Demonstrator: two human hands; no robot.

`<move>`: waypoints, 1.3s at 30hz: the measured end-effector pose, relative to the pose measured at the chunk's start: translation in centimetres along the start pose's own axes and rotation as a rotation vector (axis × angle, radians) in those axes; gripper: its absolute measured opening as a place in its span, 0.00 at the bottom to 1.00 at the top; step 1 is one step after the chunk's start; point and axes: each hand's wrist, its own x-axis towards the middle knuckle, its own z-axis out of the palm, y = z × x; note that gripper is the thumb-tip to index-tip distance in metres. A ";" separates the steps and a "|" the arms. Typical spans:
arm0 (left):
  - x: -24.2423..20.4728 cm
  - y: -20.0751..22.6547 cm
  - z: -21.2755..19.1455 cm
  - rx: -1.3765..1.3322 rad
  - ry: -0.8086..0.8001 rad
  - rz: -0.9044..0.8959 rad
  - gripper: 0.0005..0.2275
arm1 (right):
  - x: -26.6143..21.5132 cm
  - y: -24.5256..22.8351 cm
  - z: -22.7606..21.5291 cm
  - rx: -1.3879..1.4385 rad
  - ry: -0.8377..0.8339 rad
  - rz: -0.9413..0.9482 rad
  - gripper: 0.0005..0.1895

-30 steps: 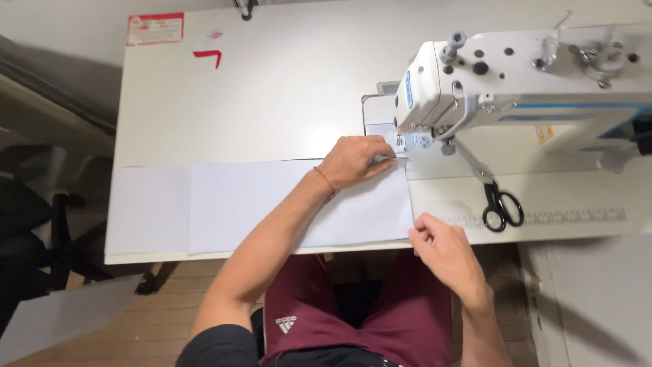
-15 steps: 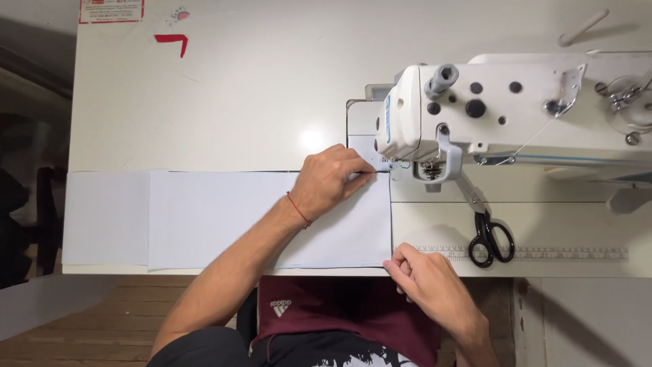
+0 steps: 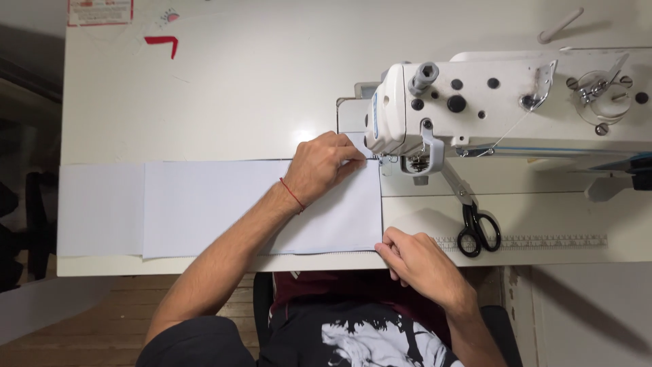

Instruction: Preparing and cutting material for sewing at a workstation

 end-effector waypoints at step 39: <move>-3.9 5.0 -3.3 0.113 -0.126 0.204 0.34 | -0.1 1.6 0.2 0.272 0.100 -0.180 0.20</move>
